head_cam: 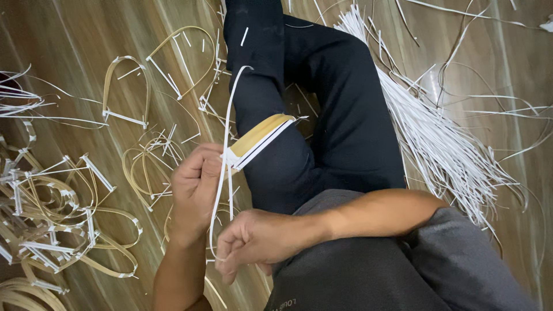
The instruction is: The person sits on the floor and weaves white plastic strips around a curved wooden frame. They repeatedly thread the strips through the frame, tighten them, and trim excess with scissors. The process continues with additional strips added to build up the woven structure.
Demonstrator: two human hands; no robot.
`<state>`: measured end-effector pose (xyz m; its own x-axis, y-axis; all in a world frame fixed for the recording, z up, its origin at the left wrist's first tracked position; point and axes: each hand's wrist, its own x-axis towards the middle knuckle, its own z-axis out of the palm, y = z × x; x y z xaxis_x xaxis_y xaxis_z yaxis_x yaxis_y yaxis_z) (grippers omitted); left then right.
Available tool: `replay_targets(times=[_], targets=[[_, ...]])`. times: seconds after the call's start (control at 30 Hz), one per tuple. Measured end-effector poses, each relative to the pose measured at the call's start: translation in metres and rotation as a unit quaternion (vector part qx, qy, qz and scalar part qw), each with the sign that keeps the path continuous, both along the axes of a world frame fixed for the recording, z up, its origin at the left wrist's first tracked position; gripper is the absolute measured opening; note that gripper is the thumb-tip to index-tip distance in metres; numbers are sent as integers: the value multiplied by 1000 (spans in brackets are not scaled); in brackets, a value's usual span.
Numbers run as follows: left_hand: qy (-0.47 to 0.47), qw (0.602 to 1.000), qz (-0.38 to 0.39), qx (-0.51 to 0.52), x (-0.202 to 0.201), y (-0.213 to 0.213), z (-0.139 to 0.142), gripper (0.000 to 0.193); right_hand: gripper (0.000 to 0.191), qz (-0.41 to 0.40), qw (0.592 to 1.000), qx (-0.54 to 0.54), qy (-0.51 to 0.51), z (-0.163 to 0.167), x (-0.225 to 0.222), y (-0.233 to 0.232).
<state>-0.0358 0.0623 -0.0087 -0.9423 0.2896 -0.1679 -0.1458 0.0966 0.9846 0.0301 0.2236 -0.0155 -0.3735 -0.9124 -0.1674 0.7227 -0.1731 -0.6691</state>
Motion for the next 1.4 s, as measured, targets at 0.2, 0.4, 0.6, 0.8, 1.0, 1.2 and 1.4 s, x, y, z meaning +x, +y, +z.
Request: replay_targets(times=[0.2, 0.4, 0.6, 0.8, 1.0, 1.2, 1.4], targets=[[8, 1000, -9, 0, -2, -3, 0, 26, 18, 24, 998, 58, 25, -15, -11, -5], [23, 1000, -5, -11, -2, -6, -10, 22, 18, -6, 973, 177, 151, -68, -45, -17], [-2, 999, 9, 35, 9, -2, -4, 7, 22, -34, 948, 221, 228, -81, -78, -9], [116, 992, 28, -36, 11, 4, -2, 25, 19, -38, 924, 257, 281, -84, -86, -10], [260, 953, 52, -147, 10, 10, -4, 25, 13, -92, 756, 390, 518, -102, -66, -22], [331, 912, 57, -236, 1, 4, -6, 25, 11, 127, 667, 296, 672, -33, -11, 6], [409, 869, 63, -270, 1, 0, -15, 25, 23, -114, 717, 244, 643, 54, -78, 86]])
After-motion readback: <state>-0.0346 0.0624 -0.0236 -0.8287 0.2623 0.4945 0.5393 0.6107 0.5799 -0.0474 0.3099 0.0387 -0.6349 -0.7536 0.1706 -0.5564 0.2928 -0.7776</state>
